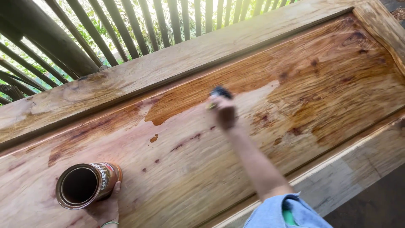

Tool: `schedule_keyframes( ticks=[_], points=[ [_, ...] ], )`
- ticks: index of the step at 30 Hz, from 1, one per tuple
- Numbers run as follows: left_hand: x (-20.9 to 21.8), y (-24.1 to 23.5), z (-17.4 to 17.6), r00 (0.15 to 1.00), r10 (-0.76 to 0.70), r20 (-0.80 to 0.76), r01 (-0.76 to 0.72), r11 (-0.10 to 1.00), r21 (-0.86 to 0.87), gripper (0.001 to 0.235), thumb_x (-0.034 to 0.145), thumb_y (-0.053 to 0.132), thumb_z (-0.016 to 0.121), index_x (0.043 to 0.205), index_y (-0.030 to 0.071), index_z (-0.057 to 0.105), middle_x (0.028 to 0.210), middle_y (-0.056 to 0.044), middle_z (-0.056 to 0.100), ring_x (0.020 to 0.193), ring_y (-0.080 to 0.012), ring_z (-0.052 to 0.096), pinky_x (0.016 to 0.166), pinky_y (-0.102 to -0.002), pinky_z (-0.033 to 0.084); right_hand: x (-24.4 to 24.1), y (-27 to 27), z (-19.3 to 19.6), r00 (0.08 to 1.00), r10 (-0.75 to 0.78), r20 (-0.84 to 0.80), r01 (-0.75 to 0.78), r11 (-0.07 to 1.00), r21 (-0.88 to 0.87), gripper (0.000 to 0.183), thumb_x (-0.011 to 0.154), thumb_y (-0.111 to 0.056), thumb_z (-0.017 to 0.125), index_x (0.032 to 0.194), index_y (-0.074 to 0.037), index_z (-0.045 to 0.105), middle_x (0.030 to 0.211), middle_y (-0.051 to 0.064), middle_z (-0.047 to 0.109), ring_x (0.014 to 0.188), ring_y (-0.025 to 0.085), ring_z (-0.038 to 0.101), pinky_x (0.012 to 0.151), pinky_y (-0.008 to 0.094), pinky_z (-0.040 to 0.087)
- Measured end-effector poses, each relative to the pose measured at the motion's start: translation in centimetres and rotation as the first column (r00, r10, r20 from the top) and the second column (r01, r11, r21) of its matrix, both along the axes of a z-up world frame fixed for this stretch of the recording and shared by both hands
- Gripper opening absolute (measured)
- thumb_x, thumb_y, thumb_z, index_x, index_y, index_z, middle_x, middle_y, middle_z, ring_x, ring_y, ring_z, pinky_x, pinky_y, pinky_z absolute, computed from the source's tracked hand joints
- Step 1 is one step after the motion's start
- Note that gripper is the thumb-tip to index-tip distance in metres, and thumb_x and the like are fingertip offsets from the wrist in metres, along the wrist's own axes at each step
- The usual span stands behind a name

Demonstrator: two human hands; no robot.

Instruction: Apply wood stain to a large wooden panel using a paintbrush.

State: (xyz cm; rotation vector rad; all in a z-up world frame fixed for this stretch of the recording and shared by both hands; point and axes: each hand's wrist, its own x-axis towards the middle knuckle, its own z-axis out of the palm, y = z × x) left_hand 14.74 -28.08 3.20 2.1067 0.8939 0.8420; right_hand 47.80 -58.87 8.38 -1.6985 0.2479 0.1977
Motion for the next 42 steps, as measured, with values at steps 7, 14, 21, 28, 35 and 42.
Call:
schedule_keyframes(
  ticks=[7, 14, 21, 28, 35, 42],
  points=[
    [-0.5, 0.5, -1.1, 1.000, -0.010, -0.028, 0.007, 0.994, -0.111, 0.104, 0.071, 0.032, 0.078, 0.151, -0.008, 0.024, 0.148, -0.026, 0.040, 0.133, -0.0377, 0.044, 0.117, -0.044, 0.031, -7.5, 9.8, -2.0, 0.462, 0.441, 0.769, -0.185, 0.897, -0.402, 0.009, 0.097, -0.007, 0.066, 0.097, 0.002, 0.068, 0.092, 0.019, 0.076, 0.069, 0.021, 0.073, 0.055, 0.024, 0.064],
    [-0.2, 0.2, 0.0, 0.997, 0.006, -0.079, -0.005, 1.000, 0.008, 0.103, 0.069, 0.032, 0.083, 0.148, -0.011, 0.032, 0.142, -0.029, 0.049, 0.125, -0.0410, 0.052, 0.112, -0.046, 0.039, 4.6, -7.7, -6.3, 0.796, 0.033, 0.605, -0.026, 0.999, -0.020, 0.007, 0.096, -0.003, 0.064, 0.100, -0.006, 0.060, 0.088, 0.009, 0.064, 0.071, 0.019, 0.064, 0.062, 0.030, 0.061],
    [-0.1, 0.5, -0.6, 0.997, 0.006, -0.076, -0.014, 0.995, -0.094, 0.103, 0.070, 0.028, 0.081, 0.149, -0.008, 0.025, 0.146, -0.027, 0.042, 0.130, -0.0397, 0.047, 0.117, -0.044, 0.035, 12.2, -24.3, -4.4, 0.645, 0.127, 0.754, 0.540, 0.622, -0.567, 0.019, 0.094, -0.001, 0.076, 0.109, -0.003, 0.066, 0.088, 0.010, 0.075, 0.072, 0.019, 0.071, 0.064, 0.030, 0.061],
    [-0.2, 0.9, -1.5, 0.998, 0.001, -0.069, -0.003, 1.000, -0.024, 0.102, 0.071, 0.030, 0.082, 0.148, -0.009, 0.029, 0.144, -0.028, 0.045, 0.127, -0.0421, 0.049, 0.114, -0.047, 0.037, 2.5, -9.0, -7.7, 0.603, 0.326, 0.728, 0.233, 0.801, -0.551, 0.020, 0.096, -0.024, 0.062, 0.093, -0.007, 0.071, 0.090, 0.011, 0.074, 0.073, 0.020, 0.071, 0.064, 0.032, 0.062],
    [-0.4, -0.2, -0.3, 0.999, 0.009, 0.032, -0.005, 0.991, -0.132, 0.104, 0.070, 0.026, 0.085, 0.149, -0.006, 0.024, 0.147, -0.026, 0.042, 0.131, -0.0391, 0.046, 0.115, -0.045, 0.033, -11.0, 5.5, -3.1, 0.357, 0.472, 0.806, -0.146, 0.881, -0.451, 0.012, 0.092, -0.003, 0.069, 0.102, -0.001, 0.062, 0.090, 0.015, 0.076, 0.071, 0.021, 0.074, 0.058, 0.025, 0.063],
    [0.1, 0.8, -2.7, 0.981, 0.151, -0.124, -0.174, 0.966, -0.193, 0.119, 0.068, 0.048, 0.085, 0.152, 0.000, 0.016, 0.153, -0.023, 0.033, 0.139, -0.0369, 0.040, 0.120, -0.044, 0.026, -1.6, -4.0, -6.1, 0.849, 0.121, 0.514, -0.111, 0.993, -0.050, 0.011, 0.097, -0.011, 0.066, 0.102, -0.002, 0.064, 0.098, 0.014, 0.073, 0.082, 0.022, 0.072, 0.072, 0.029, 0.067]
  ],
)
